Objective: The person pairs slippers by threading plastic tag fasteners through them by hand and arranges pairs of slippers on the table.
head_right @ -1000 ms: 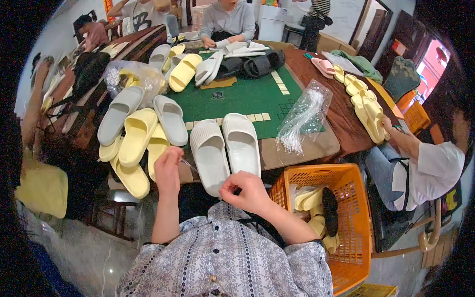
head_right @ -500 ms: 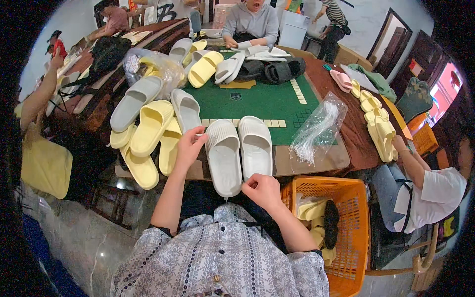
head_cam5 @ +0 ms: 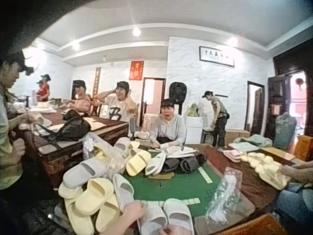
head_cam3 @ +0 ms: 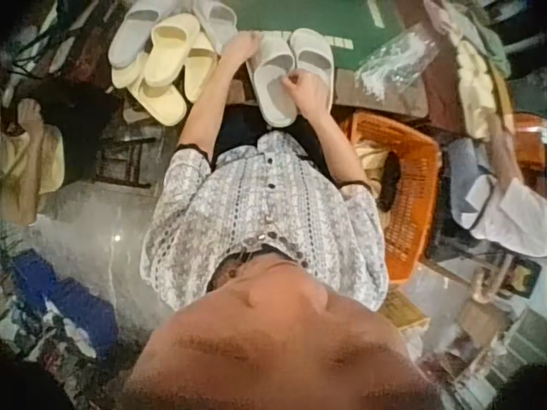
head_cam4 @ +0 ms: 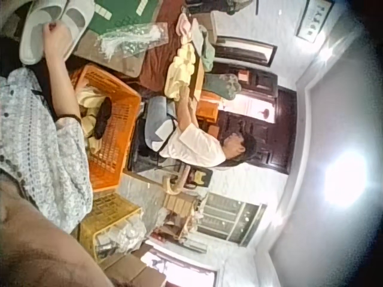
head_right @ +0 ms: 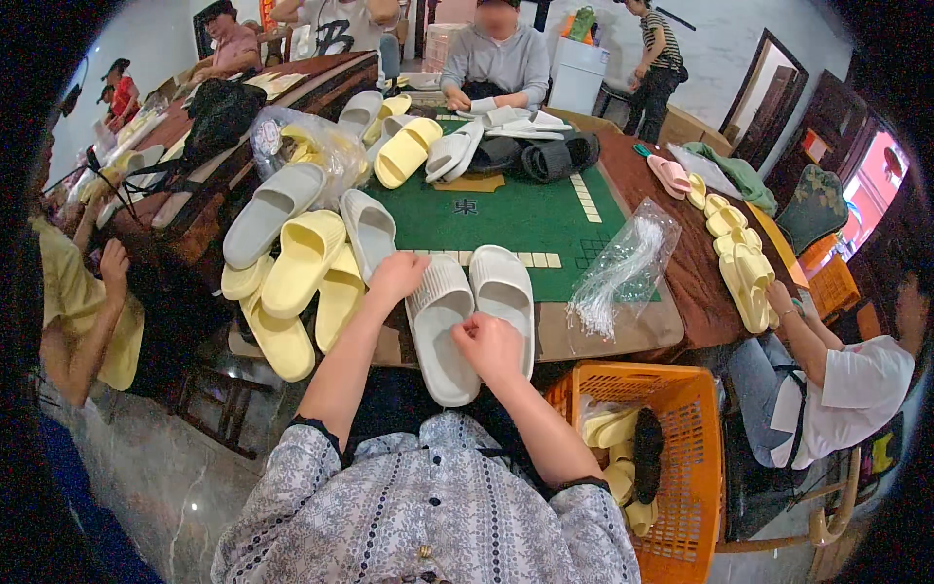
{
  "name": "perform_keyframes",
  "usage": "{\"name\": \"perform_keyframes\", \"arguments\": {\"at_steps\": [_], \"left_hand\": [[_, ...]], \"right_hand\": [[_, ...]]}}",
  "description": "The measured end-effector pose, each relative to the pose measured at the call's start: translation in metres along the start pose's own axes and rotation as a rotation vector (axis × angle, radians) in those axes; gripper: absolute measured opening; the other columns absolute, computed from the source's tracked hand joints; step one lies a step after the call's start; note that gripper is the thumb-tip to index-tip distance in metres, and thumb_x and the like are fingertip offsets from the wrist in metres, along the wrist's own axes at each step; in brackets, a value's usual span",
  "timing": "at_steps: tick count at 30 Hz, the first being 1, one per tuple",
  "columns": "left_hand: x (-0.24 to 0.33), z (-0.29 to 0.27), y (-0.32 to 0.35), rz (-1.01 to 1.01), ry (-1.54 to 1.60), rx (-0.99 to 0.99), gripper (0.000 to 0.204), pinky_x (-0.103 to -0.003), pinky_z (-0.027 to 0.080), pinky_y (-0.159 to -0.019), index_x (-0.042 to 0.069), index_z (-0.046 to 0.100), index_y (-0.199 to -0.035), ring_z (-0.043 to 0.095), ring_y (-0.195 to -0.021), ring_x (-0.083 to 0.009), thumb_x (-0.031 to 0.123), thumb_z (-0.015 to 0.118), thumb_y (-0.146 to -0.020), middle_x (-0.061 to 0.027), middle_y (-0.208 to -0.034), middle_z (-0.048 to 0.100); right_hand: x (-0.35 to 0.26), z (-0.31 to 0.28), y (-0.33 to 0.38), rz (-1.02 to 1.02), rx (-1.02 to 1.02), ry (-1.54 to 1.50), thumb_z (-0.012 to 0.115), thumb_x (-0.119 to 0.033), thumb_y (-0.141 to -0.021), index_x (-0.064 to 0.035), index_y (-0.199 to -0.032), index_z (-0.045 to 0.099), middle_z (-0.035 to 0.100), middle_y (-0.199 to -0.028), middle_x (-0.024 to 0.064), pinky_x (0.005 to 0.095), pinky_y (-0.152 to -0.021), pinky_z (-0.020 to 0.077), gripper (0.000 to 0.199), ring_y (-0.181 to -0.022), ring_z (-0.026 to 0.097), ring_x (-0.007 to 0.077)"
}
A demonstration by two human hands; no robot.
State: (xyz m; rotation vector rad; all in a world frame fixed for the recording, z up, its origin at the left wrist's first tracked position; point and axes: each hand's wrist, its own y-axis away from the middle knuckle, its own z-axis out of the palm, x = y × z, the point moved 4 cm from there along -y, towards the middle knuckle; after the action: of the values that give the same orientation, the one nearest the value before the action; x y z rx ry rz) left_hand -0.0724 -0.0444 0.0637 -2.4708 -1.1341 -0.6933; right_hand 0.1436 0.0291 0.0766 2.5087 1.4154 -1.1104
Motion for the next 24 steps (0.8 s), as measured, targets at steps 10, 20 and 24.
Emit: {"name": "perform_keyframes", "arguments": {"at_steps": [10,20,24], "left_hand": [[0.017,0.026,-0.01,-0.099,0.265,0.148,0.03,-0.044,0.054,-0.078,0.013,0.077,-0.09,0.068,-0.086,-0.034,0.039,0.068,-0.08,-0.0144,-0.089,0.072],[0.012,0.031,-0.005,0.015,0.294,0.39,0.023,-0.046,0.052,-0.075,0.007,0.074,-0.087,0.066,-0.085,-0.0357,0.028,0.066,-0.084,-0.0162,-0.09,0.07],[0.018,0.029,-0.002,0.036,0.307,0.4,0.023,-0.046,0.052,-0.072,0.006,0.074,-0.086,0.066,-0.081,-0.0364,0.027,0.066,-0.084,-0.0165,-0.086,0.07]], "right_hand": [[-0.007,0.019,-0.011,-0.062,0.06,0.022,0.069,-0.032,-0.077,-0.0127,-0.074,0.073,0.069,-0.067,0.0104,0.0421,-0.06,0.0533,0.02,-0.064,0.067,0.0302],[0.028,-0.085,0.033,0.075,-0.216,-0.075,0.068,-0.026,-0.077,-0.0043,-0.082,0.07,0.069,-0.072,0.0108,0.034,-0.063,0.0516,0.023,-0.066,0.067,0.0234],[0.072,-0.125,0.053,0.196,-0.069,-0.274,0.067,-0.014,-0.081,0.0026,-0.082,0.066,0.063,-0.066,0.0054,0.0262,-0.06,0.0467,0.017,-0.062,0.057,0.0083]]}}
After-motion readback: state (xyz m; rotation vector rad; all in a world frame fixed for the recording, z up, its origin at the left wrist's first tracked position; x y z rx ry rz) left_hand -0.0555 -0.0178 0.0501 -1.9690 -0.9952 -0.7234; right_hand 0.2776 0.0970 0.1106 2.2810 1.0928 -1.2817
